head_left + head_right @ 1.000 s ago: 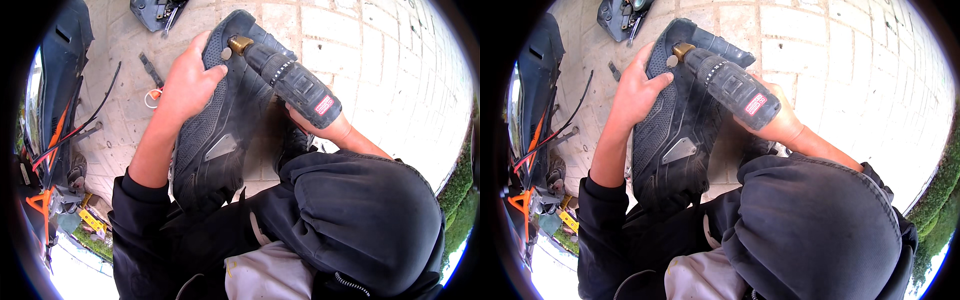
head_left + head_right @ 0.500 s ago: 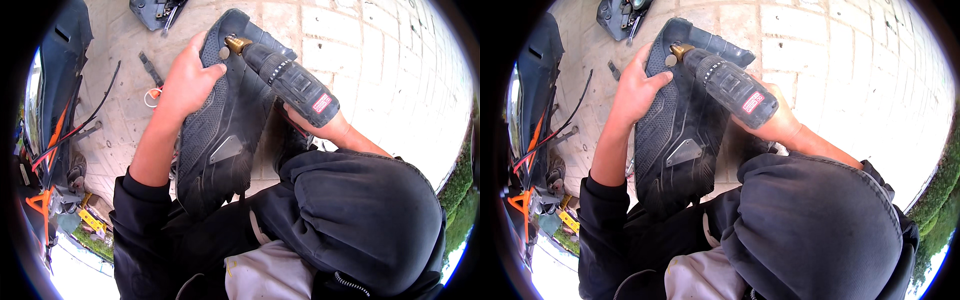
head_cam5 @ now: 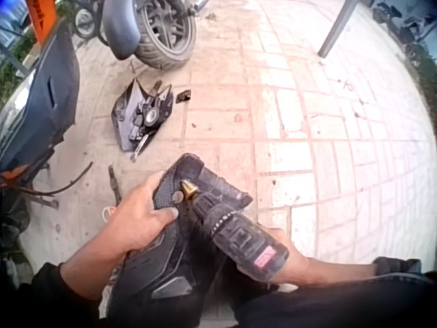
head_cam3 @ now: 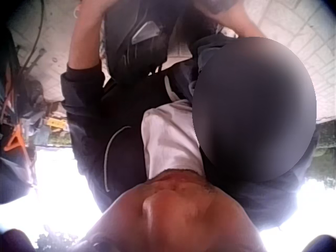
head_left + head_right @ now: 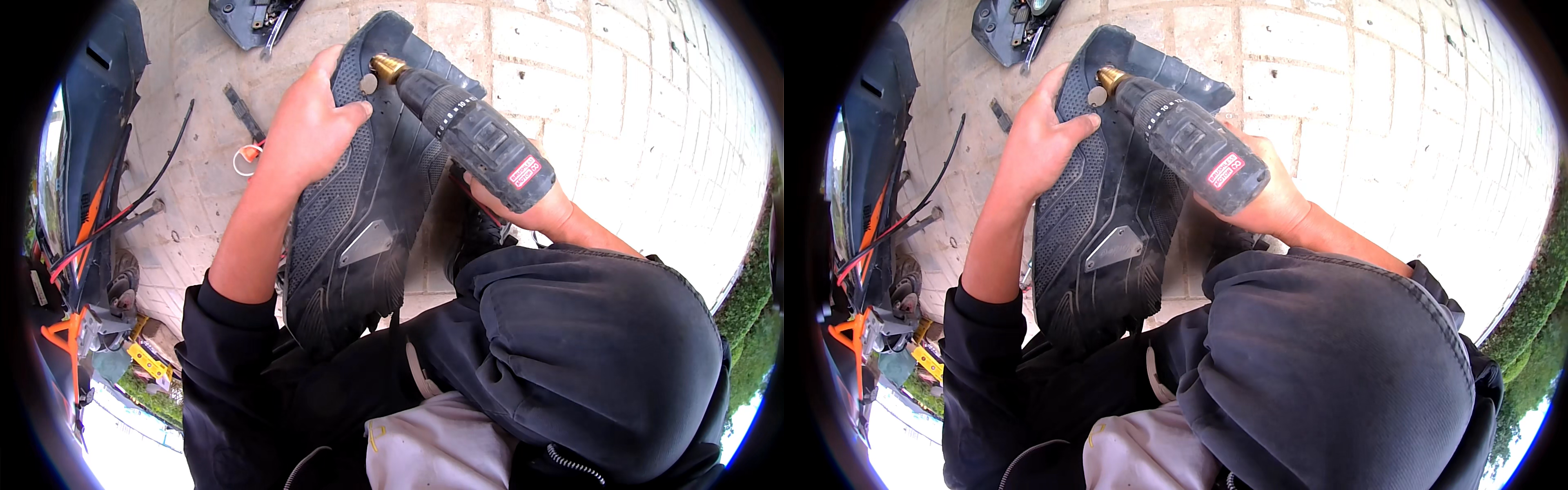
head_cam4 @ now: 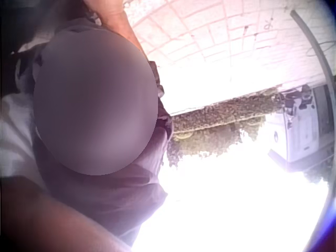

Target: The person repairs a scooter by stripping and twisting wires, securing them with electrical tape, and using a power drill to make holes in a plastic floorboard. The person then places the floorboard back onto the scooter.

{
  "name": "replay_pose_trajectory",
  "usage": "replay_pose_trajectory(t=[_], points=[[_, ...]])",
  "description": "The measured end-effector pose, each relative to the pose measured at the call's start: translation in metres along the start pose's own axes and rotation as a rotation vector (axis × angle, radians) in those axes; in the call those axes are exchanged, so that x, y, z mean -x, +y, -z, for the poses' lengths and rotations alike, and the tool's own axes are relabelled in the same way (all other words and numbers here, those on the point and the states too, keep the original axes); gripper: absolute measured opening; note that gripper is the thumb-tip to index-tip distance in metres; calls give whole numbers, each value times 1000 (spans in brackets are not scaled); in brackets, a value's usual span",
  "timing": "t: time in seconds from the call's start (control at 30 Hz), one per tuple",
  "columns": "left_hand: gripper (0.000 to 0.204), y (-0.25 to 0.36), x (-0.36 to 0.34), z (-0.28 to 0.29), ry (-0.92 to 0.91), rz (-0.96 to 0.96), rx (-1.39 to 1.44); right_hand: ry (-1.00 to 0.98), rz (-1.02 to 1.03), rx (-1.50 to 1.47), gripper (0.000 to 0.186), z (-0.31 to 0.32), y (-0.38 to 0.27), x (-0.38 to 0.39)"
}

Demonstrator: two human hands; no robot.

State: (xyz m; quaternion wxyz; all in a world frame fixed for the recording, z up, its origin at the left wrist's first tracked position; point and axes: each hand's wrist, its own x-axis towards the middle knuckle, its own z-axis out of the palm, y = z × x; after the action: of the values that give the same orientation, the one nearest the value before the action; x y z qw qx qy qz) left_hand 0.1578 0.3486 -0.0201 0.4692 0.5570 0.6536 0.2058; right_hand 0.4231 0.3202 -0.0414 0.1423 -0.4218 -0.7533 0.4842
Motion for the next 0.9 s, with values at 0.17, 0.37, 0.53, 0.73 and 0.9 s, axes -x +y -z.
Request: replay_pose_trajectory(t=[0.17, 0.37, 0.53, 0.73, 0.9], points=[[63, 0, -1, 0, 7, -5, -43, -8, -49, -99, 39, 5, -6, -1], [64, 6, 0, 0, 4, 11, -33, 0, -9, -49, 37, 4, -3, 0], [64, 11, 0, -1, 17, 2, -118, 7, -47, -72, 37, 4, -6, -1], [61, 0, -2, -1, 2, -3, -42, 32, -64, -124, 40, 2, -7, 0], [60, -2, -3, -1, -9, 2, -19, 32, -34, -70, 39, 1, -1, 1]])
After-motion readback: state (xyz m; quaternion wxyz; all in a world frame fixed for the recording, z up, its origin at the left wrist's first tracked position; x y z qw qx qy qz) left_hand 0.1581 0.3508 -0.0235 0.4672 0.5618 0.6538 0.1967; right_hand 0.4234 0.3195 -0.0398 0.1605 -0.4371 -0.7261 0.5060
